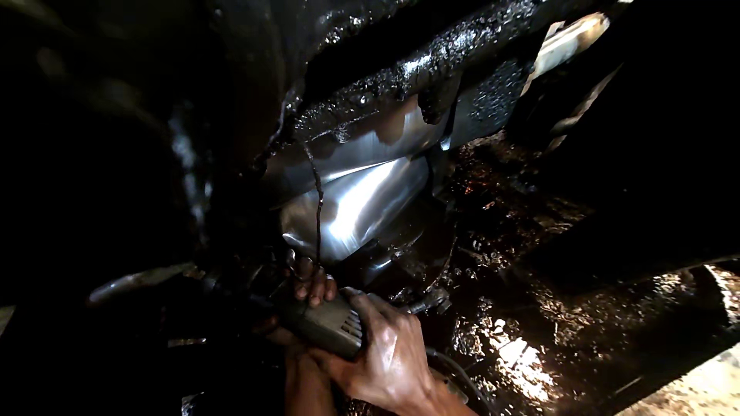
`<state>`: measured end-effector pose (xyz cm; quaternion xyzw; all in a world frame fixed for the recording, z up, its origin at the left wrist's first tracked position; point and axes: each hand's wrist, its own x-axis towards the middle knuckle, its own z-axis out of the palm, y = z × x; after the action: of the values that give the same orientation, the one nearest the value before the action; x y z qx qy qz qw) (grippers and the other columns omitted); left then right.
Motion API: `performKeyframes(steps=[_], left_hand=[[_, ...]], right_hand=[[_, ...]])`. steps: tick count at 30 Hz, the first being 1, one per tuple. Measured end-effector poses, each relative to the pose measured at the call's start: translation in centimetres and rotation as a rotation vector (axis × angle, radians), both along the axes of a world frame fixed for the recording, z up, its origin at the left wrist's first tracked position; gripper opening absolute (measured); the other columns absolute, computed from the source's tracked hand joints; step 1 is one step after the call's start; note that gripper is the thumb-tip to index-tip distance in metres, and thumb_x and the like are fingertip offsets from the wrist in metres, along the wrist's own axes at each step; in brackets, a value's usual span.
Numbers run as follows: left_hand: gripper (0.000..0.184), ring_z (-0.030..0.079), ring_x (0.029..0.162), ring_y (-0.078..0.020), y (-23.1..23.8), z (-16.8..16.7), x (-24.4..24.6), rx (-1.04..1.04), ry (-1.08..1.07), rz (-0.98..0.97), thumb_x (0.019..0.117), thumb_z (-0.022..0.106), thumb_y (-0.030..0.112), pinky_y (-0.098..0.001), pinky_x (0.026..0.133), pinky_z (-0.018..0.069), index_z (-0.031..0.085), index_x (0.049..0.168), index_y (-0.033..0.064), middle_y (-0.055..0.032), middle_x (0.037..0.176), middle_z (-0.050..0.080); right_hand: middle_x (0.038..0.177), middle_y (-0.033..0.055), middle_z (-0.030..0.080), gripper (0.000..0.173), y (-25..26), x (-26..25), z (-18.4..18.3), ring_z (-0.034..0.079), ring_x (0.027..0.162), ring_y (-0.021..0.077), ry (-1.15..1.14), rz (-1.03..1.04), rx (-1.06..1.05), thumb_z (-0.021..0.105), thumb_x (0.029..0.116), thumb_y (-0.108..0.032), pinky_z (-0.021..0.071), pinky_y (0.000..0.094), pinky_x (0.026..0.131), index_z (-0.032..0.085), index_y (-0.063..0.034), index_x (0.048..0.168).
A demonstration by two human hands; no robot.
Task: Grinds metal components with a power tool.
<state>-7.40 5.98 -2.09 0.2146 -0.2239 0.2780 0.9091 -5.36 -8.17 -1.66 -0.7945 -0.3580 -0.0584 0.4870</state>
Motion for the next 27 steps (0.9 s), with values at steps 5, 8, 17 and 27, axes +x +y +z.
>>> performKeyframes(steps=[5,8,17,27], left_hand=[[0.047,0.069,0.08,-0.0205,-0.2,0.7,-0.4,0.021,0.123,0.007,0.0751,0.081,0.025,-0.0351,0.078,0.0589,0.067,0.111,-0.002,-0.0095,0.089,0.07],[0.041,0.069,0.082,-0.0207,-0.1,0.9,-0.7,0.087,0.162,0.033,0.0774,0.079,0.024,-0.0359,0.079,0.0584,0.068,0.11,0.0001,-0.0086,0.089,0.07],[0.045,0.069,0.076,-0.0214,-0.8,1.5,-1.3,0.053,0.345,0.127,0.0667,0.084,0.02,-0.0366,0.072,0.0594,0.067,0.106,0.004,-0.0081,0.084,0.068],[0.042,0.07,0.073,-0.0211,-1.3,2.3,-1.0,0.145,0.46,0.207,0.0686,0.083,0.023,-0.0367,0.07,0.0598,0.069,0.104,0.006,-0.008,0.083,0.069]], right_hand=[[0.084,-0.0012,0.074,0.063,-0.4,0.5,0.1,0.071,0.074,0.0124,0.141,0.059,0.011,0.077,0.0682,-0.066,0.0587,0.0393,0.061,0.076,-0.0171,0.108],[0.082,-0.0029,0.074,0.061,-0.5,0.7,0.1,0.071,0.075,0.0109,0.185,0.08,0.007,0.077,0.0682,-0.068,0.0591,0.0394,0.062,0.075,-0.0189,0.105],[0.086,-0.0069,0.074,0.06,-0.7,0.8,-0.3,0.071,0.08,0.0052,0.363,0.162,0.032,0.078,0.0702,-0.07,0.0609,0.0383,0.07,0.075,-0.0217,0.106],[0.089,-0.0083,0.074,0.061,-0.9,1.2,-0.7,0.071,0.083,0.002,0.45,0.179,0.093,0.079,0.0697,-0.07,0.0616,0.0351,0.073,0.074,-0.023,0.109]])
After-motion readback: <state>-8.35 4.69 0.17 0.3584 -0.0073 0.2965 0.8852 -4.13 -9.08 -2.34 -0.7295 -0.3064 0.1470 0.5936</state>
